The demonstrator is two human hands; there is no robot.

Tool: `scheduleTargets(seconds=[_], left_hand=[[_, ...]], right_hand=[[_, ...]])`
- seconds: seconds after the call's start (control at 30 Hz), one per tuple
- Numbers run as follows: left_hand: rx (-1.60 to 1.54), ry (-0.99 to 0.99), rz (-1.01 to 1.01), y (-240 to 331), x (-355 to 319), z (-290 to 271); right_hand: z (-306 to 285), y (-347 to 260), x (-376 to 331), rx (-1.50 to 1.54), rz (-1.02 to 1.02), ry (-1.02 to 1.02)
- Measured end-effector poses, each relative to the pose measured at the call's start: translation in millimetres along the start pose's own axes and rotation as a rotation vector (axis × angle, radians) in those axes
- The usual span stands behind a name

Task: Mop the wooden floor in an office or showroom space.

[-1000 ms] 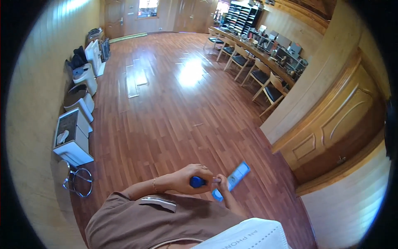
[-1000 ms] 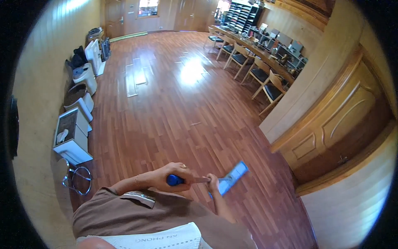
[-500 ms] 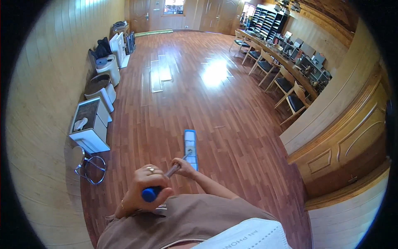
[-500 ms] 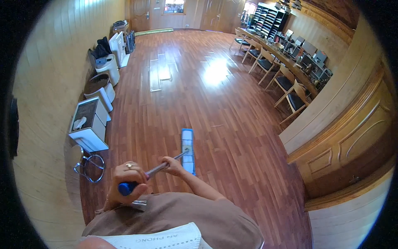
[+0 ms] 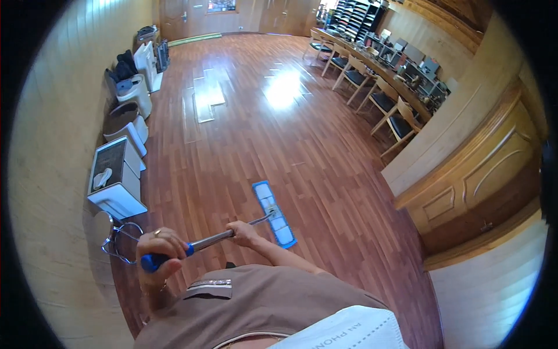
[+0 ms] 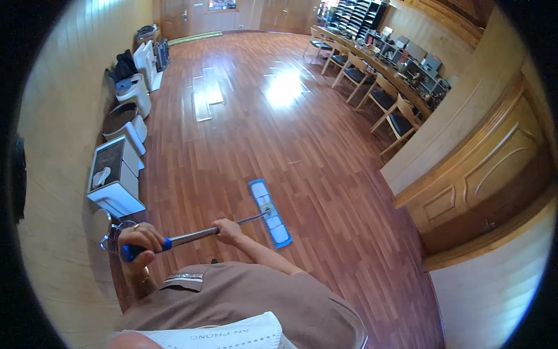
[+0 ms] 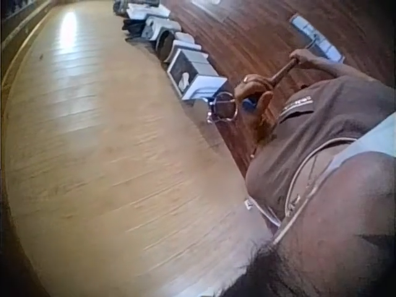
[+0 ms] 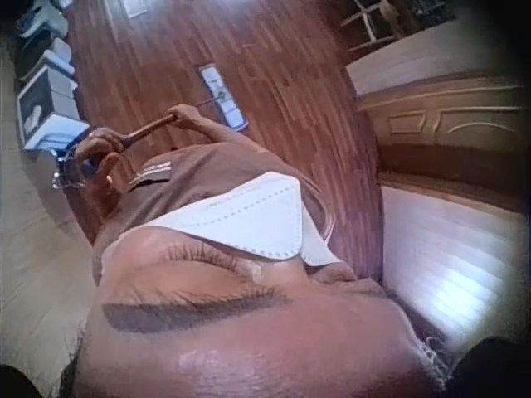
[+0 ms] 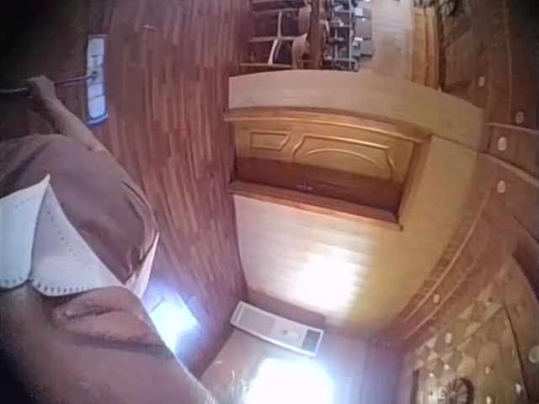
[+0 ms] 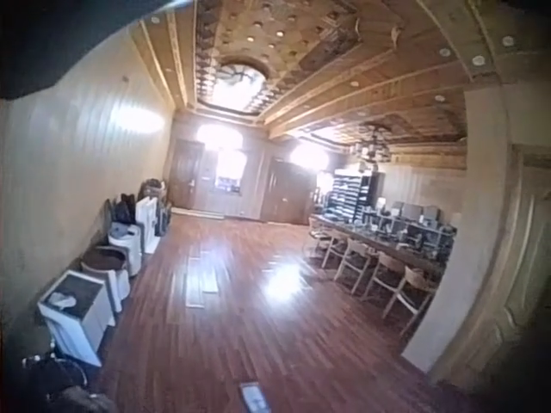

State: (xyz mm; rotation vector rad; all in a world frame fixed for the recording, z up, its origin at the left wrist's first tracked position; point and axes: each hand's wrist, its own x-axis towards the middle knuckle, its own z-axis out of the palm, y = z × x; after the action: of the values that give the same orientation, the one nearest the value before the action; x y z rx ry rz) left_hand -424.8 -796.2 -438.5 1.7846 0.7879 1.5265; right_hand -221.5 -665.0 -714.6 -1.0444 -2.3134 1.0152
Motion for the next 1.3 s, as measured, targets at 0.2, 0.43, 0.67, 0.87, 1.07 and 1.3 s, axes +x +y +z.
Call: scheduleTargets(seconds=[0.2,0.43,0.67,0.87,1.07,1.3], left_hand=[[-0.161,-0.436,-0.014,-71.7,32.9,33.2],[-0.331,-0.924,0.104,-96.3,54.7,157.4],[-0.656,-1.213,0.177,-117.2,47.5,276.0],[-0.795,-1.635,0.064,-123.8,45.7,377.2],[-0.825,-1.755,0.188,-112.4,41.2,466.3],[-0.753,-1.600,0.223,-118.3,73.8,506.6]], right_hand=[[-39.6,57.5,-71.6,-0.014,0.370,0.283],[-40.3,157.0,-262.1,-0.157,0.459,0.744],[-22.1,116.2,-407.6,-0.337,0.709,1.077],[43.6,154.3,-501.2,-0.467,1.027,1.572],[77.9,206.4,-596.8,-0.490,0.894,1.712],[-49.5,229.2,-587.4,0.174,0.652,1.850]])
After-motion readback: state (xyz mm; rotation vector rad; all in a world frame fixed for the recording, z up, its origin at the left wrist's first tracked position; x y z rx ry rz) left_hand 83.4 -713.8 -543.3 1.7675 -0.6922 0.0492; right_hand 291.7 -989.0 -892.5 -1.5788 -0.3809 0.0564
